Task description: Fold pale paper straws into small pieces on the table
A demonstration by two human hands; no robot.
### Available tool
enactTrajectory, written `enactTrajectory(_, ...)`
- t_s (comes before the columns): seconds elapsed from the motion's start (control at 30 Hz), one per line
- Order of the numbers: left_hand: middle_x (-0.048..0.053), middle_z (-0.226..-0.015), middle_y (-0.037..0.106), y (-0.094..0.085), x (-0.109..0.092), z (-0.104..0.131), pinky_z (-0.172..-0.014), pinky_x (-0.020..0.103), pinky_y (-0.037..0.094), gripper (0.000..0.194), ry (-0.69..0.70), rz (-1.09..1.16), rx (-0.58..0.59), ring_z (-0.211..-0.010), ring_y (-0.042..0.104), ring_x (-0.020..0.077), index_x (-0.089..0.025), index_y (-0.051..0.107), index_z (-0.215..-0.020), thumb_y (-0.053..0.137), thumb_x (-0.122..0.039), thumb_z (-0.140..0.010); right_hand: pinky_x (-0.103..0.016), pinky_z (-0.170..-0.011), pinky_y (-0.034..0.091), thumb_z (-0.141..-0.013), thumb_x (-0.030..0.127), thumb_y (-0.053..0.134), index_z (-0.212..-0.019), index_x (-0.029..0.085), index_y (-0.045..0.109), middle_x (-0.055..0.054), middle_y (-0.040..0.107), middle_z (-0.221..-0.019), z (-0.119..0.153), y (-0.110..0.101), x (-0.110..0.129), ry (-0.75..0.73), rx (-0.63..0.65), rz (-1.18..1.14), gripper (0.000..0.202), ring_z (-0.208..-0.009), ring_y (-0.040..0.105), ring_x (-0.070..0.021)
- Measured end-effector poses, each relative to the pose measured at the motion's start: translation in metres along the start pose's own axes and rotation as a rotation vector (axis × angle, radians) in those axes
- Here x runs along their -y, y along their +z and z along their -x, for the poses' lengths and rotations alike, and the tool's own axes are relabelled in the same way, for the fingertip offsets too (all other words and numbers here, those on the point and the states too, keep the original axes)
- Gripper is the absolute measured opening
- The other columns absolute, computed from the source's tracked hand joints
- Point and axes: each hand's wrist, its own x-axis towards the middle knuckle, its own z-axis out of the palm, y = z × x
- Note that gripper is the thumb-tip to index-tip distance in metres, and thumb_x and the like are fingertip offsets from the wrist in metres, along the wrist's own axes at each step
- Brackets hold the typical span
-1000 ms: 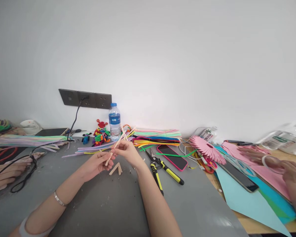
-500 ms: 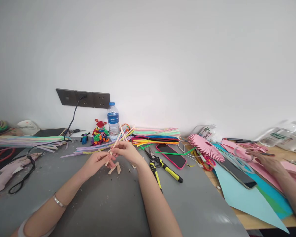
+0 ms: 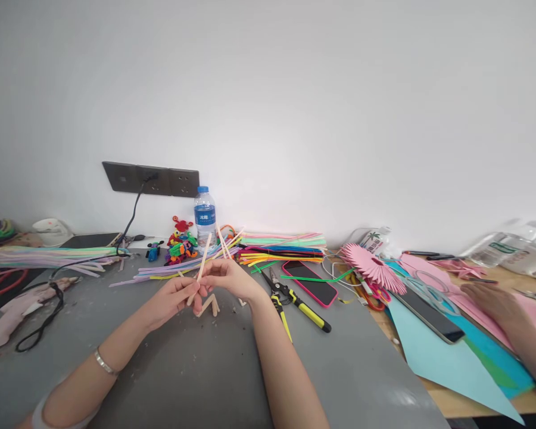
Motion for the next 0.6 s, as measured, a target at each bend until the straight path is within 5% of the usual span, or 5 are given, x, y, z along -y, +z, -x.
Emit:
enactTrajectory(0.37, 0.009, -0.065, 0.07, -0.0034, 0.0012, 0.001, -0.061, 0.028, 0.049, 0.038, -0.039, -0.072, 0.062, -0.059, 0.063, 0.0165, -0.011, 0.07, -0.076, 0.067, -0.049, -0.079, -0.021, -0.062, 0.043, -0.081, 0.035, 0.069, -0.082, 0.012, 0.066, 0.0, 0.062, -0.068, 0.0007, -0.0011, 0.0005, 0.041, 0.086, 0.039, 0.022, -0.062, 0.055, -0.0088)
enactTrajectory(0.6, 0.003, -0.052, 0.065, -0.0086, 0.0062, -0.0048, -0.054, 0.023, 0.042, 0.036, 0.019, -0.174, -0.119, -0.052, 0.059, 0.0146, -0.015, 0.061, -0.069, 0.061, -0.049, -0.082, -0.022, -0.06, 0.043, -0.074, 0.04, 0.073, -0.08, 0.015, 0.065, 0.002, 0.061, -0.067, -0.0068, 0.0064, -0.0056, 0.005, -0.148, 0.076, 0.028, -0.059, 0.052, -0.0087)
